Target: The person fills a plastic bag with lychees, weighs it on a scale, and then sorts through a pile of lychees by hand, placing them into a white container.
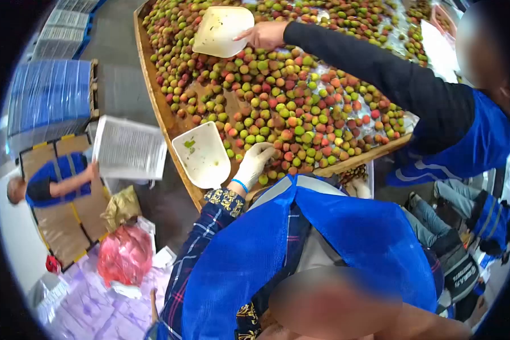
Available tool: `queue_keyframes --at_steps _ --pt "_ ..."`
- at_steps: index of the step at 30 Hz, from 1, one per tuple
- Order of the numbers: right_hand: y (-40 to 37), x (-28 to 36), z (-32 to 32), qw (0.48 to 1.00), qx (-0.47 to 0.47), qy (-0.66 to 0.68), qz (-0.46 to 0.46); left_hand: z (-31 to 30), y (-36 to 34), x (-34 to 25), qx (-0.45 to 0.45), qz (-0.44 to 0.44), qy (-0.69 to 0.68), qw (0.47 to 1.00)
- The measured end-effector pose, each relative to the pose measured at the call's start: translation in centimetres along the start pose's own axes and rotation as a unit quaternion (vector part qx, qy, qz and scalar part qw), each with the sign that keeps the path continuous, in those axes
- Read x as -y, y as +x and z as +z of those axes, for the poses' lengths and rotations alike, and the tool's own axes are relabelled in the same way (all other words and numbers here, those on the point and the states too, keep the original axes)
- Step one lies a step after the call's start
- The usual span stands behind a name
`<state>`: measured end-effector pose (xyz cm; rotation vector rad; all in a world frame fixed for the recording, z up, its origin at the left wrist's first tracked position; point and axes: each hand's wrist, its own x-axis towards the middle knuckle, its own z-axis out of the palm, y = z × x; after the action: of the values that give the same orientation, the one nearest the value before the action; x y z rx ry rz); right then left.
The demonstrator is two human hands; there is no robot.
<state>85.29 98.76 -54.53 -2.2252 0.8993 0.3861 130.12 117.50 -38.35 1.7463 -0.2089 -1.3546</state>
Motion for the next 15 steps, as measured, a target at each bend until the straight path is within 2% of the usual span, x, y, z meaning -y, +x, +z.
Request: queue_keyframes --at_steps 1,2,4,5,6,7,9,10,11,12,13,14,15 --pt "-0.8 -0.3 -1.1 1.000 0.029 -0.005 0.000 -0.3 -0.5 -1.3 -0.015 0.002 0.048 0.999" --pt "-1.6 -0.2 -1.7 0.998 0.060 -0.007 0.021 -0.8 -0.2 -2.1 0.013 0.007 0.080 0.997" --pt "-0.5 1.5 -4.7 0.982 0.142 -0.023 0.119 -1.2 0.8 -1.6 -0.011 0.006 0.052 0.999" --pt "-0.2 0.5 -3.6 0.970 0.110 0.007 0.217 -1.3 1.8 -1.8 -0.032 0.009 0.015 0.999" --pt "-0.7 1.8 -6.1 0.968 0.125 -0.006 0.219 -2.4 2.5 -2.9 -0.035 0.026 -0.002 0.999" --pt "-1.3 3.3 -8.9 0.965 0.183 0.058 0.178 -3.7 3.4 -3.9 -0.045 0.053 0.001 0.998" --pt "-0.1 6.4 -15.0 0.942 0.334 0.018 0.030 -5.7 4.0 -8.9 -0.147 0.121 0.121 0.974" --pt "0.9 7.9 -17.3 0.941 0.336 0.011 0.031 -8.1 6.3 -9.4 -0.157 0.101 0.103 0.977" --pt "2.2 9.7 -19.4 0.946 0.321 0.015 -0.027 -10.5 8.1 -9.7 -0.191 0.150 0.179 0.954" --pt "4.0 11.5 -21.2 0.948 0.306 0.018 -0.086 -12.4 10.3 -9.9 -0.223 0.154 0.140 0.952" --pt "6.7 13.4 -22.2 0.946 0.295 0.021 -0.133 -14.9 13.5 -8.9 -0.264 0.211 0.141 0.930" --pt "9.6 15.4 -23.2 0.942 0.282 0.023 -0.180 -16.0 14.2 -11.0 -0.272 0.215 0.166 0.923" --pt "12.1 21.6 -26.5 0.951 0.254 0.027 -0.173 -17.1 14.6 -13.1 -0.283 0.220 0.188 0.915"
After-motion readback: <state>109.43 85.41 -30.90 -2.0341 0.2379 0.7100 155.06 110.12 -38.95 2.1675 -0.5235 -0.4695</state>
